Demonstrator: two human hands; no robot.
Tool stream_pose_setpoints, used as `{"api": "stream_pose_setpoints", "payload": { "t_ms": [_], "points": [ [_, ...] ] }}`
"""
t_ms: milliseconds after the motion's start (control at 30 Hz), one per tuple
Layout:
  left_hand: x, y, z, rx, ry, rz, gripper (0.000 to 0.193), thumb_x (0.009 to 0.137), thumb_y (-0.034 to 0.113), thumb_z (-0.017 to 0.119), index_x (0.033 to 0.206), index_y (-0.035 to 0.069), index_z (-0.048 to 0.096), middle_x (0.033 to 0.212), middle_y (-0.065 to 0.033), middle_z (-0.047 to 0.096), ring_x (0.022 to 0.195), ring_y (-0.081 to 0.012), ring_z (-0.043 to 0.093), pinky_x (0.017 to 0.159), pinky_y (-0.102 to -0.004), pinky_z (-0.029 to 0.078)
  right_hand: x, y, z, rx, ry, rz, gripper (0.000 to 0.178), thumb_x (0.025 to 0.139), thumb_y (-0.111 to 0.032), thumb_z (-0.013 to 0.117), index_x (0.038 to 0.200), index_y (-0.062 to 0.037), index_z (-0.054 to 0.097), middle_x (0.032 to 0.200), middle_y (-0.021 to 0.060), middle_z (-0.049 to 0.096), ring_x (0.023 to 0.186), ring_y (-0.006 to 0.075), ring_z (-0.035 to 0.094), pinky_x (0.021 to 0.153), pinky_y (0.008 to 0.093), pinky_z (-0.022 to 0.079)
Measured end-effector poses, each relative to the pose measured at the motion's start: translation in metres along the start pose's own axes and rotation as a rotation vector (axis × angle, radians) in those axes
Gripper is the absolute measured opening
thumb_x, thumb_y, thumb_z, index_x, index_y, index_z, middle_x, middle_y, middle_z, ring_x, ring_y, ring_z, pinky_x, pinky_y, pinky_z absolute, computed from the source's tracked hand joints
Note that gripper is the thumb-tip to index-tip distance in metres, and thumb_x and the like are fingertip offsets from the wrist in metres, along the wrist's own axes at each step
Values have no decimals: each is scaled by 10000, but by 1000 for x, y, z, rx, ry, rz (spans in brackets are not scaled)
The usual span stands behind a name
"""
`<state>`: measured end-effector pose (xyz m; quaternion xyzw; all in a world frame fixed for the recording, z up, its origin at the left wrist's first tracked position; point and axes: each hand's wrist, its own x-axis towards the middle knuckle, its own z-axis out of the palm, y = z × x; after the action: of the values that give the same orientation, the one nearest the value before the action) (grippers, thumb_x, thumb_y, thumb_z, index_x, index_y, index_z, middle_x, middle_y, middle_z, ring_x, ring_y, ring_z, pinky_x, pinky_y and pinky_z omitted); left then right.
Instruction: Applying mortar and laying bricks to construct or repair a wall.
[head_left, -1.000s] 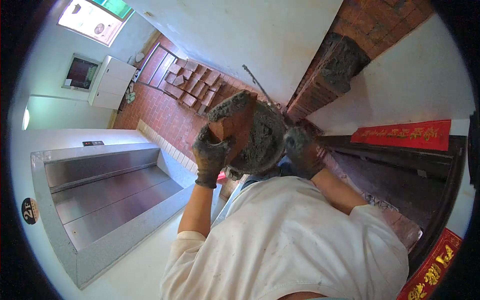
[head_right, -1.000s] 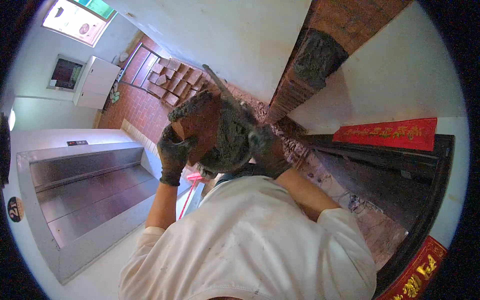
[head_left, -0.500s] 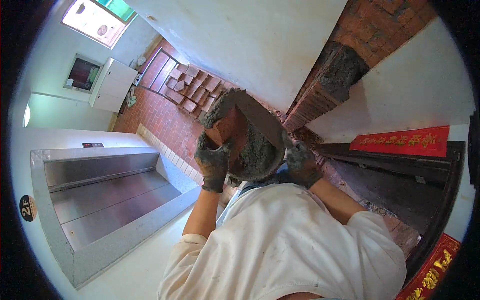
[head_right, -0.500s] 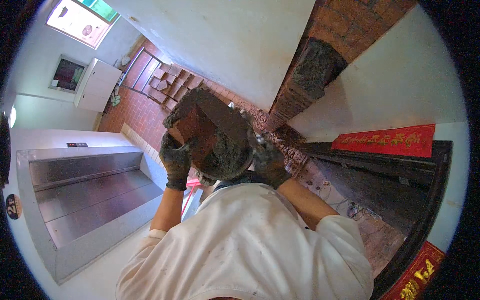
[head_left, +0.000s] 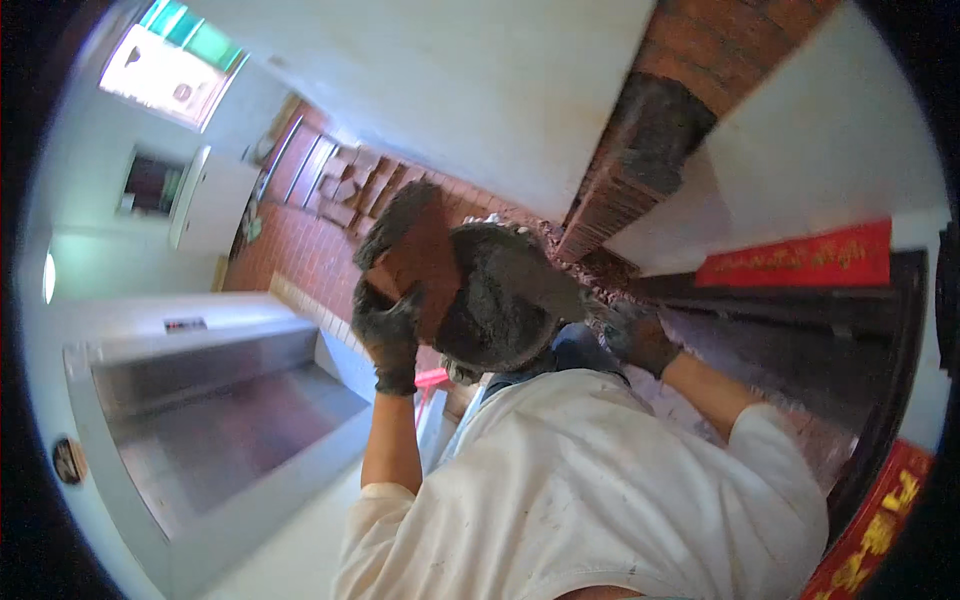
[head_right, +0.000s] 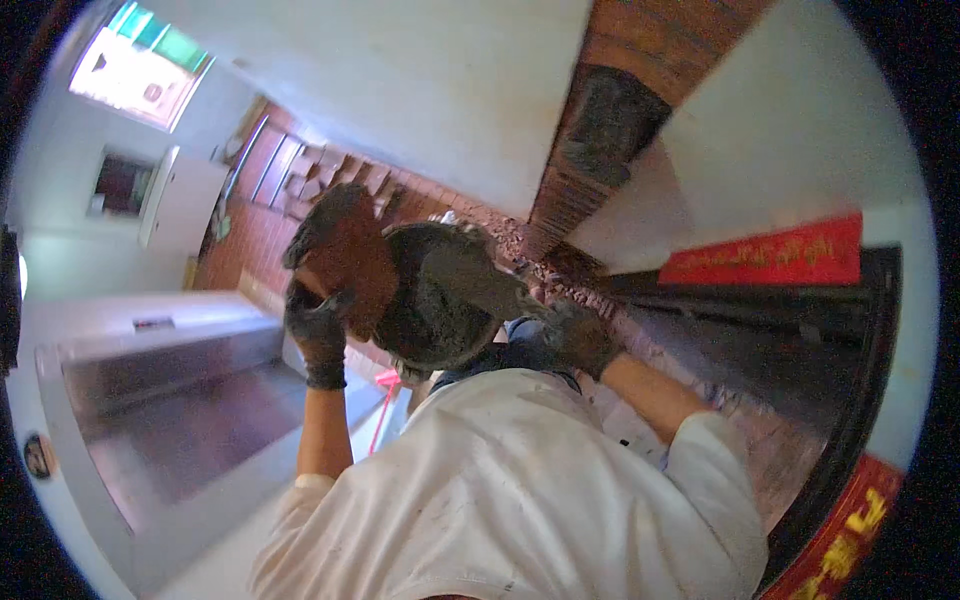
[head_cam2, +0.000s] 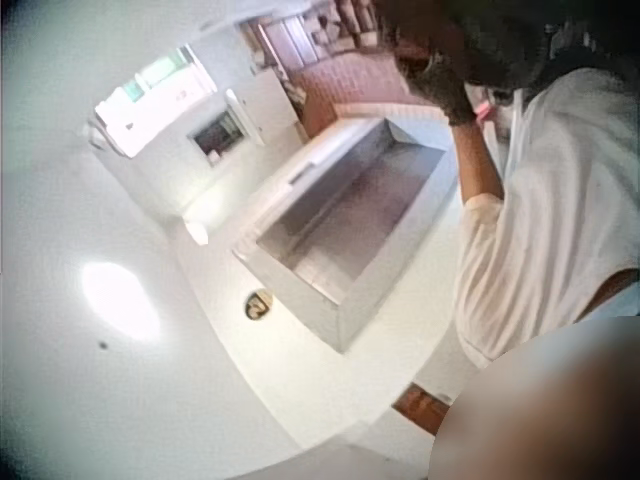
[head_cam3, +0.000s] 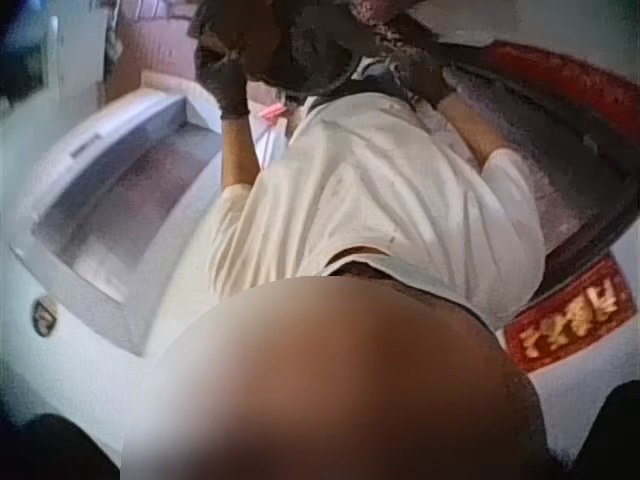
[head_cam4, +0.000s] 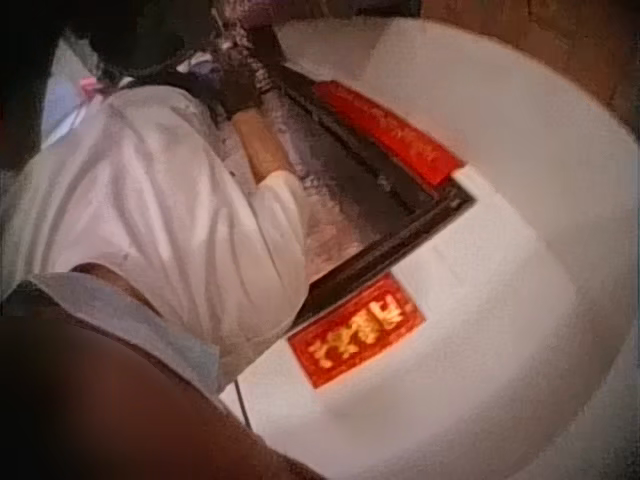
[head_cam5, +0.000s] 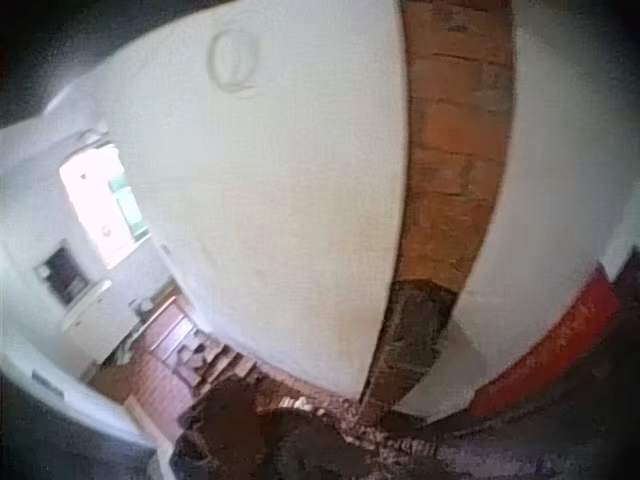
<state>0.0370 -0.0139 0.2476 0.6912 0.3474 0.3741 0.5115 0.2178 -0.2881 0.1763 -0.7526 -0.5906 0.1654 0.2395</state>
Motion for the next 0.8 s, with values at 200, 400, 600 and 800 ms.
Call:
{"api": "stream_pose_setpoints", "payload": {
  "t_ms": [200,400,600,800],
  "points": [
    [37,33,36,101,-127,97,534,642,24,741,1129,-16,526,1084,-77,570,982,-194,527,878,-313,417,47,23,28,-381,-392,-28,335,733,-196,529,1046,-109,608,778,108,612,694,273,600,581,424,484],
    [74,64,85,-312,-233,1,646,588,-62,749,1181,-44,492,1150,-91,538,1026,-208,511,916,-327,413,53,13,57,-294,-215,27,289,739,-229,531,958,-71,633,819,118,625,718,290,609,599,442,486],
    [126,86,156,13,-219,366,625,610,18,769,1172,-45,502,1150,-95,544,1014,-182,503,906,-314,402,37,74,-36,-29,449,249,265,809,-287,556,932,-62,622,856,127,617,818,262,596,724,368,477],
    [188,128,245,15,-236,570,637,614,99,777,1174,-35,503,1120,-92,568,985,-162,517,890,-298,405,57,171,-169,83,956,386,282,810,-203,619,1041,-41,613,968,145,637,891,259,614,769,336,485]
  ]
}}
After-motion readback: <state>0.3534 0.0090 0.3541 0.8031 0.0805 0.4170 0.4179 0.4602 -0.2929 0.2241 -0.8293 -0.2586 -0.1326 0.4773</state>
